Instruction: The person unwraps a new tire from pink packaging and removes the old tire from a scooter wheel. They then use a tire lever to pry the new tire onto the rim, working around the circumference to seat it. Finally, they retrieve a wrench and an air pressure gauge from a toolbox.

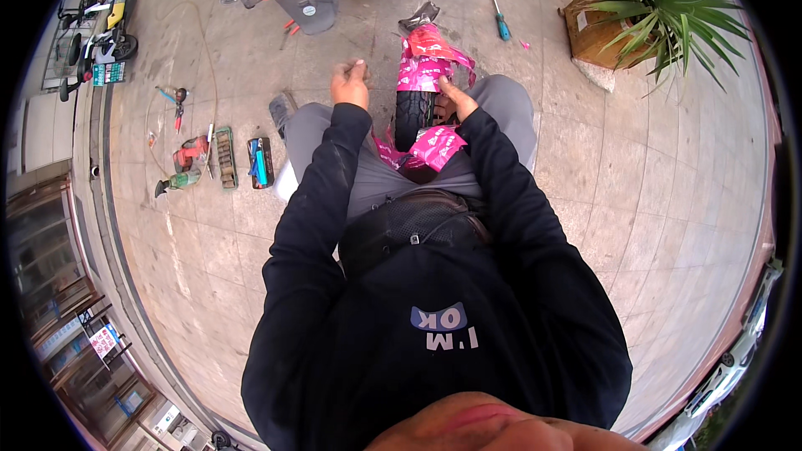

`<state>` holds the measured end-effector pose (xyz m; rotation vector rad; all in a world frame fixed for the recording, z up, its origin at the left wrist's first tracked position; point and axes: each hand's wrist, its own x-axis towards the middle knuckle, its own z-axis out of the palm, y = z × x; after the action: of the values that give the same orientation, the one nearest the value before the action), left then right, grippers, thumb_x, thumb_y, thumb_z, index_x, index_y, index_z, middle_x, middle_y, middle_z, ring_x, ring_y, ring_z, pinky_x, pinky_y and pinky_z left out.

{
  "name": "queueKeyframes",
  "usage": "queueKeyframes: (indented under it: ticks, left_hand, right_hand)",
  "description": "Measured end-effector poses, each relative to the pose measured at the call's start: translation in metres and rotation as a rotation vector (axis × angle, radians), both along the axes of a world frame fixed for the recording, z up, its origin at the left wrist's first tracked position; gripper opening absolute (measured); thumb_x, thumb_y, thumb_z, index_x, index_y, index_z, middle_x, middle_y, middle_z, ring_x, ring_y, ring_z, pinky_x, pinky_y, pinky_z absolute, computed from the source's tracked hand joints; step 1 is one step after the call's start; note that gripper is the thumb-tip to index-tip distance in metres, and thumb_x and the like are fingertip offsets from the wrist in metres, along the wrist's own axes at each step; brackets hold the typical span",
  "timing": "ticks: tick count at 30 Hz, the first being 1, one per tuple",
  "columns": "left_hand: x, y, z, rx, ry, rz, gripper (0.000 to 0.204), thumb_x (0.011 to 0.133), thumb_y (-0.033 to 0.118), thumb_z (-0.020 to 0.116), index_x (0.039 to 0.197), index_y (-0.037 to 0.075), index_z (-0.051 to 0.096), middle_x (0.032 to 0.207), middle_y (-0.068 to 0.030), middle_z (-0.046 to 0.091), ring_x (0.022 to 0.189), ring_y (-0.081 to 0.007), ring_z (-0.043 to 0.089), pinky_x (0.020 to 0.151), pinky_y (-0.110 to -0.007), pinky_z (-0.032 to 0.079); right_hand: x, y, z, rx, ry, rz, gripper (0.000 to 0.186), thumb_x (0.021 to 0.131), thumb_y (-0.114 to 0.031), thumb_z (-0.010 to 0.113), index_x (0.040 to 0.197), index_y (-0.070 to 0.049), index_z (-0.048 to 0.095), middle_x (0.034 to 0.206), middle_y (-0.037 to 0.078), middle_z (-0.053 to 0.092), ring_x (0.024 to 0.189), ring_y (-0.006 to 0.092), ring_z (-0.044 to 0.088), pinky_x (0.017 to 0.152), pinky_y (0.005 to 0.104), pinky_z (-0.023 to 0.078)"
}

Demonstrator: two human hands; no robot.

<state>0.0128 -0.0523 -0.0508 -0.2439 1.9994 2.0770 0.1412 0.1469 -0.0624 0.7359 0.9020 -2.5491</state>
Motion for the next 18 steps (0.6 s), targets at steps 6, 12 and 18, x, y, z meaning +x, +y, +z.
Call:
queueKeyframes:
  ticks: [6,12,18]
  left_hand:
    - [-0.016,0.04,-0.061,0.333,-0.824,-0.155,0.056,0.103,0.049,0.041,0.122,0.002,0.063,0.115,-0.0214,0.069,0.1,-0.0315,0.071,0.088,-0.046,0.058]
    - [-0.033,0.06,-0.157,-0.019,-0.21,-0.436,0.05,0.107,0.046,0.039,0.129,0.007,0.063,0.12,-0.0189,0.07,0.104,-0.0355,0.069,0.091,-0.042,0.054]
    - [-0.027,0.077,-0.104,-0.418,0.478,-0.593,0.036,0.106,0.031,0.046,0.119,0.003,0.065,0.105,-0.0168,0.072,0.091,-0.031,0.071,0.08,-0.042,0.055]
  right_hand:
    - [0.005,0.011,-0.026,0.298,0.052,0.027,0.064,0.097,-0.055,0.059,0.14,-0.007,0.051,0.125,0.013,0.067,0.102,0.0281,0.069,0.09,0.041,0.056]
    - [0.001,0.008,-0.041,0.275,0.083,-0.039,0.06,0.099,-0.052,0.057,0.138,-0.006,0.053,0.123,0.011,0.067,0.102,0.0259,0.068,0.092,0.0398,0.054]
    - [0.009,0.037,-0.03,0.221,0.078,-0.124,0.056,0.1,-0.048,0.056,0.137,-0.006,0.055,0.12,0.009,0.068,0.102,0.0237,0.068,0.093,0.0385,0.053]
